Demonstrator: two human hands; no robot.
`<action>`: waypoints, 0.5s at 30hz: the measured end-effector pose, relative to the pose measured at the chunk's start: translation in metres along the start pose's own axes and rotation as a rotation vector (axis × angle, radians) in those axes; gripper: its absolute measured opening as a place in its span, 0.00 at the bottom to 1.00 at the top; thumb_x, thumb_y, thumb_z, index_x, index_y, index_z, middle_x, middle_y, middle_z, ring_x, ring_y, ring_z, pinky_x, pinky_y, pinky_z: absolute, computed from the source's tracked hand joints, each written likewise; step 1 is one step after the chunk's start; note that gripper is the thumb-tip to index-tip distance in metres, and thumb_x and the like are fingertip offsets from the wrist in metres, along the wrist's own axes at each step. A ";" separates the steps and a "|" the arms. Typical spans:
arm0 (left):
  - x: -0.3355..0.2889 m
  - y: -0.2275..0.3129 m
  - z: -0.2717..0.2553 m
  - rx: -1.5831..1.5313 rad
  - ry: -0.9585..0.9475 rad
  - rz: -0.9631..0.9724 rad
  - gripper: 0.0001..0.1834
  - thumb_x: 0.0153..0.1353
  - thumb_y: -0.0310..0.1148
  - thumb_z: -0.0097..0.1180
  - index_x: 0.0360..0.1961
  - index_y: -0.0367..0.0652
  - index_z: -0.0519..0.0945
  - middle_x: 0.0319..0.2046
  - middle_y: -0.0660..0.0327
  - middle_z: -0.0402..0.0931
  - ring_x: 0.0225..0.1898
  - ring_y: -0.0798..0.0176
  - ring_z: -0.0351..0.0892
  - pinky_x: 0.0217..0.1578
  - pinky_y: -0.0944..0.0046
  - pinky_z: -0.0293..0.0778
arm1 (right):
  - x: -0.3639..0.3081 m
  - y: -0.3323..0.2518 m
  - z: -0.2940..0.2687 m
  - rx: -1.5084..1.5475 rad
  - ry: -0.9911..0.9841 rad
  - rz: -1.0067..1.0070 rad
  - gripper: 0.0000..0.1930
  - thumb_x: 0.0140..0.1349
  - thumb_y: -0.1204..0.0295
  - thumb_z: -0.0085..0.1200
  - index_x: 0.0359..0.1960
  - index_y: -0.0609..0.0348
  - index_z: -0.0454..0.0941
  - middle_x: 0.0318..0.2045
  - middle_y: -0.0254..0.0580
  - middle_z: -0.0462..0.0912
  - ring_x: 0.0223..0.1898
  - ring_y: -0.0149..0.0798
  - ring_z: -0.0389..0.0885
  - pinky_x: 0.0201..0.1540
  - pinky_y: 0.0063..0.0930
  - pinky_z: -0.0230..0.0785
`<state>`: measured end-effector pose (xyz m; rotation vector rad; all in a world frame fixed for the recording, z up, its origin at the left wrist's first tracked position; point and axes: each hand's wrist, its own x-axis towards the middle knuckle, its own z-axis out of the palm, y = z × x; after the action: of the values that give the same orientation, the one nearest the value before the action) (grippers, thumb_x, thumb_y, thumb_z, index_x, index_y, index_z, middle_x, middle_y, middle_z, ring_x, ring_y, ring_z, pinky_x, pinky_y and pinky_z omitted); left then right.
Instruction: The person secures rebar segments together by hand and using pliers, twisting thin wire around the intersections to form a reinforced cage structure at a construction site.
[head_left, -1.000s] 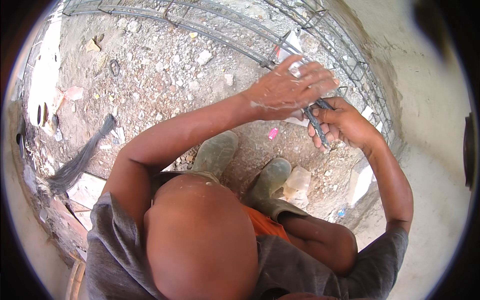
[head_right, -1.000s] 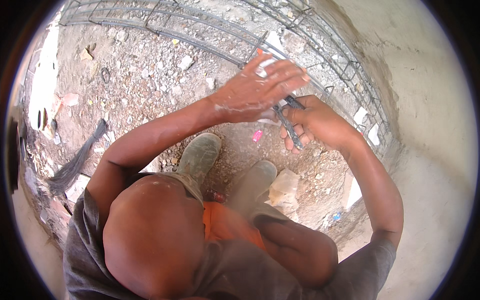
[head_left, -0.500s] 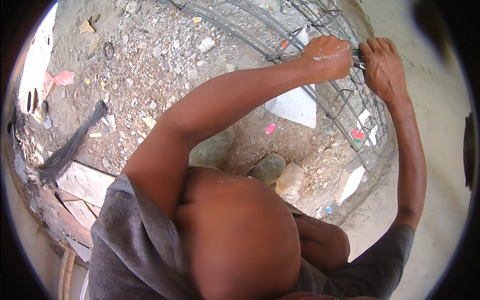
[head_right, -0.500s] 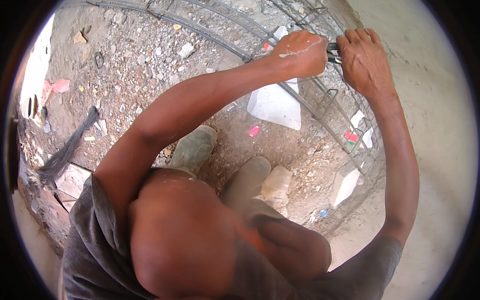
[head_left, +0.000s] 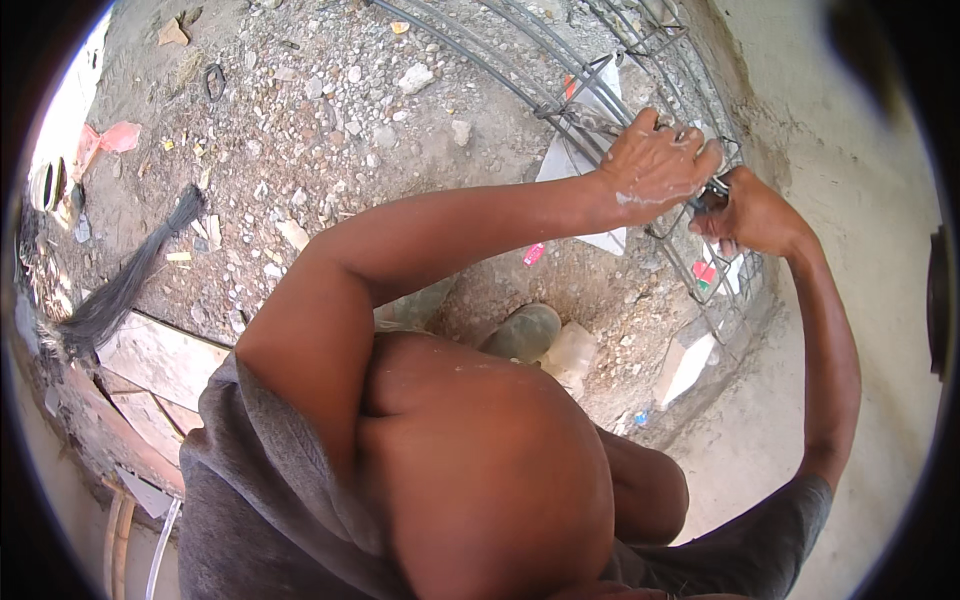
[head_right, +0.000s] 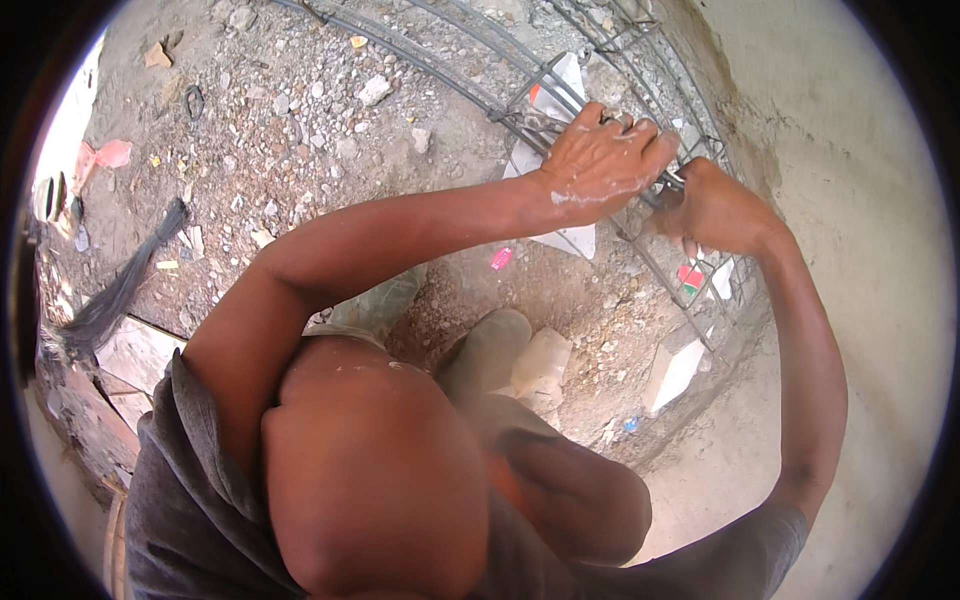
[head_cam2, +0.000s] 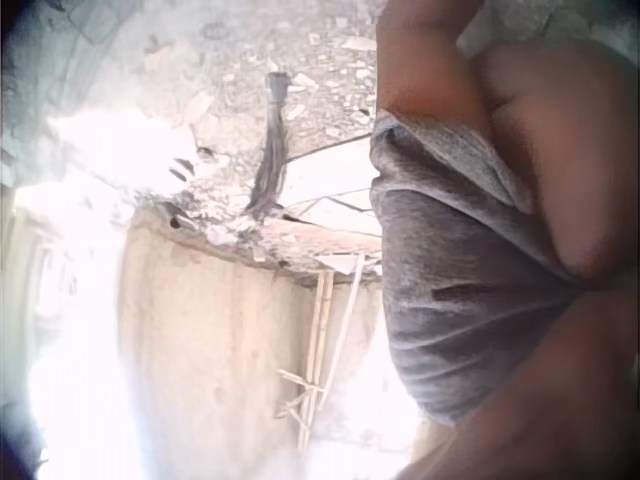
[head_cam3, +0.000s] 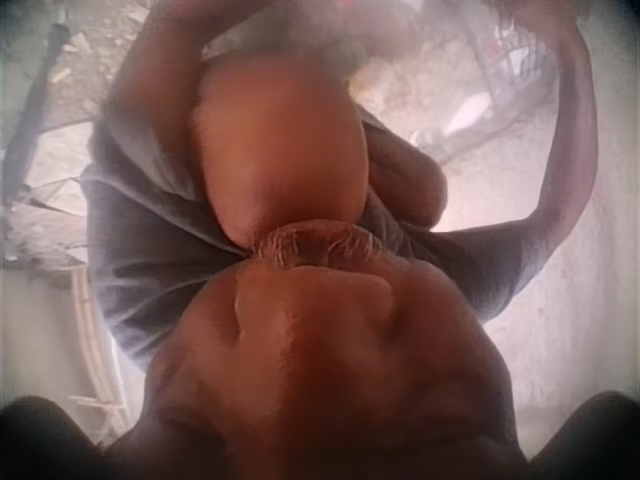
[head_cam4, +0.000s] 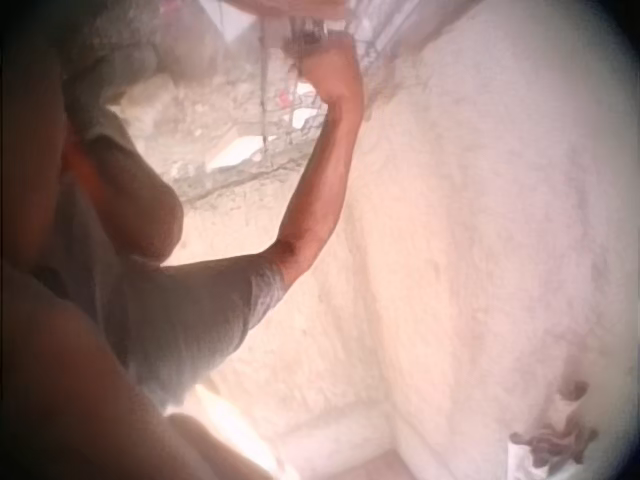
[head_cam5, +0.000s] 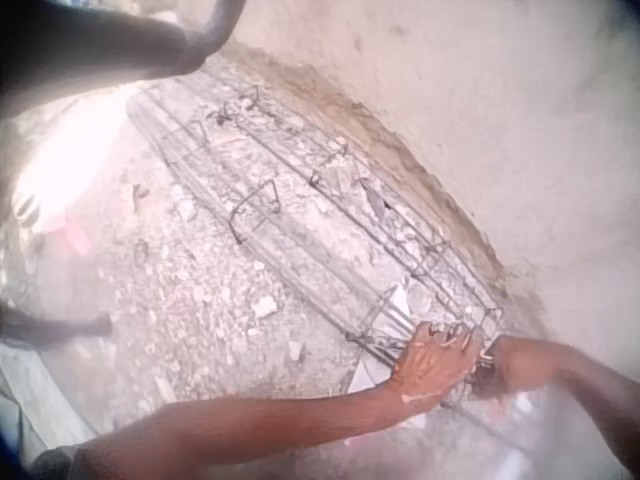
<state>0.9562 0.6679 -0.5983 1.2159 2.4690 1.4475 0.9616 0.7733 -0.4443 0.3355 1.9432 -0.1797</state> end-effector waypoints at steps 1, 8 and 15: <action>-0.009 0.005 0.004 0.016 0.051 0.082 0.17 0.57 0.35 0.56 0.45 0.37 0.78 0.37 0.50 0.82 0.35 0.51 0.85 0.34 0.50 0.77 | -0.008 -0.003 0.010 0.249 -0.075 0.034 0.14 0.54 0.70 0.65 0.30 0.74 0.78 0.24 0.50 0.82 0.19 0.38 0.81 0.26 0.33 0.73; -0.013 0.013 0.003 -0.086 -0.111 0.135 0.15 0.57 0.35 0.54 0.41 0.36 0.78 0.33 0.46 0.83 0.34 0.46 0.86 0.35 0.49 0.79 | -0.004 0.015 0.006 0.067 0.092 -0.035 0.22 0.52 0.69 0.67 0.45 0.71 0.75 0.24 0.46 0.82 0.21 0.36 0.81 0.26 0.32 0.73; 0.036 -0.005 0.011 -0.110 -0.104 -0.164 0.15 0.55 0.32 0.54 0.41 0.34 0.79 0.31 0.45 0.83 0.34 0.46 0.86 0.36 0.49 0.80 | 0.052 0.039 -0.001 -0.938 1.108 -0.383 0.21 0.54 0.76 0.52 0.51 0.61 0.73 0.45 0.44 0.77 0.50 0.46 0.76 0.52 0.36 0.69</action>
<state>0.9329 0.6976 -0.5964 1.0162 2.3263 1.4181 0.9549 0.8183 -0.4903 -0.7214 2.8676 0.8297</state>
